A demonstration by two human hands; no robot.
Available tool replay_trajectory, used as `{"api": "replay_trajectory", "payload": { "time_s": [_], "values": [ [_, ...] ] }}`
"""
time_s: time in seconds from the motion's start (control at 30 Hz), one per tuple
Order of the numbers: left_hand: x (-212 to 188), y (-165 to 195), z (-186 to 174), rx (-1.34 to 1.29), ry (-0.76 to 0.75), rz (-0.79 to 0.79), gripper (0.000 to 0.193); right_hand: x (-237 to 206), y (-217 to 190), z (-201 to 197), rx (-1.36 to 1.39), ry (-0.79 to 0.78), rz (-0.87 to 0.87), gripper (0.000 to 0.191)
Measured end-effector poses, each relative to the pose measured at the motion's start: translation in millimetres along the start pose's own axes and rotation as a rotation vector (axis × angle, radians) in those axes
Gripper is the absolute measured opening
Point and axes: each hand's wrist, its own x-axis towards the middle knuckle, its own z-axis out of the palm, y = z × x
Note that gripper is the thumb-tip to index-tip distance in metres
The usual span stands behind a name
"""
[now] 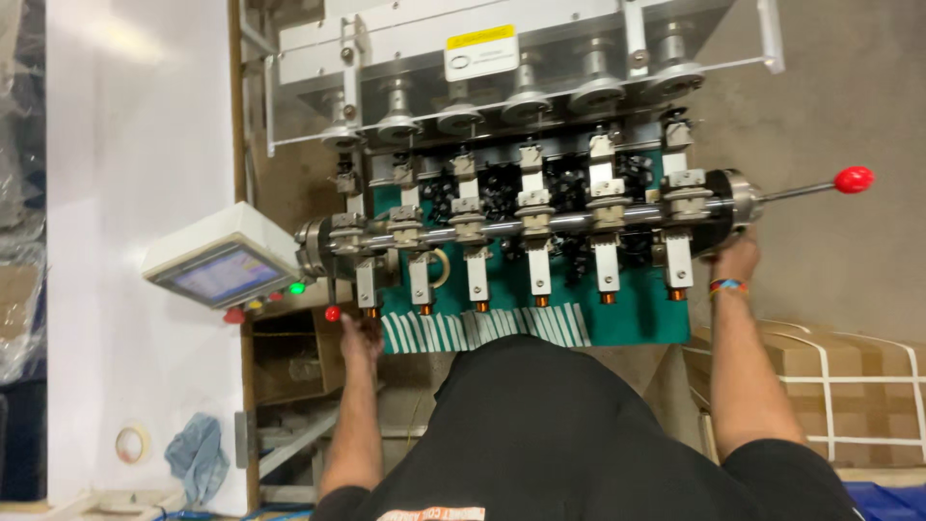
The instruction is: The person uses pliers to remove small black components from a multi-station machine and places them on a green tray. They then pick up white rectangular pieces and small black parts, assembling them by hand and placing the assembled units on the tray. The person repeats this process throughout the clip.
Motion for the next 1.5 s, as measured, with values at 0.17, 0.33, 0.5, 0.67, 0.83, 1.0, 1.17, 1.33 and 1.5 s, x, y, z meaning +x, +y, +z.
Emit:
{"api": "replay_trajectory", "payload": {
  "time_s": [0.17, 0.33, 0.5, 0.67, 0.83, 1.0, 1.17, 1.33, 1.5],
  "values": [
    [-79.4, -108.3, -15.1, 0.775, -0.414, -0.037, 0.035, -90.3, 30.5, 6.2, -0.127, 0.037, -0.303, 0.017],
    [-124.9, -161.8, -43.9, 0.851, -0.707, 0.052, 0.054, -100.6, 12.2, 42.1, -0.349, -0.124, -0.717, 0.021],
    [-116.8, -167.7, -19.2, 0.978, -0.520, 0.110, 0.054, -67.0, -14.7, 74.5, -0.417, -0.165, -0.975, 0.037],
    [-105.8, -164.4, -2.6, 0.920, -0.456, -0.021, 0.045, -56.4, -37.4, 93.1, -0.643, -0.195, -0.868, 0.014],
    [-116.6, -166.7, -2.7, 0.796, -0.493, -0.075, 0.039, -63.5, -45.7, 93.9, -1.068, -0.214, -0.844, 0.032],
    [-122.6, -158.4, 11.5, 0.825, -0.484, -0.080, 0.034, -64.6, -43.0, 78.0, -0.457, -0.131, -0.928, 0.026],
    [-116.0, -151.4, 19.2, 0.886, -0.484, -0.058, 0.030, -62.8, -32.6, 64.5, -0.452, -0.494, -0.412, 0.029],
    [-103.1, -140.3, 22.3, 1.134, -0.483, 0.029, 0.027, -100.5, -9.1, 39.7, -0.386, -0.144, -0.890, 0.033],
    [-109.0, -90.3, 47.2, 1.429, -0.615, 0.333, 0.026, -161.8, 10.3, 23.4, -0.207, -0.366, -0.537, 0.034]
  ]
}}
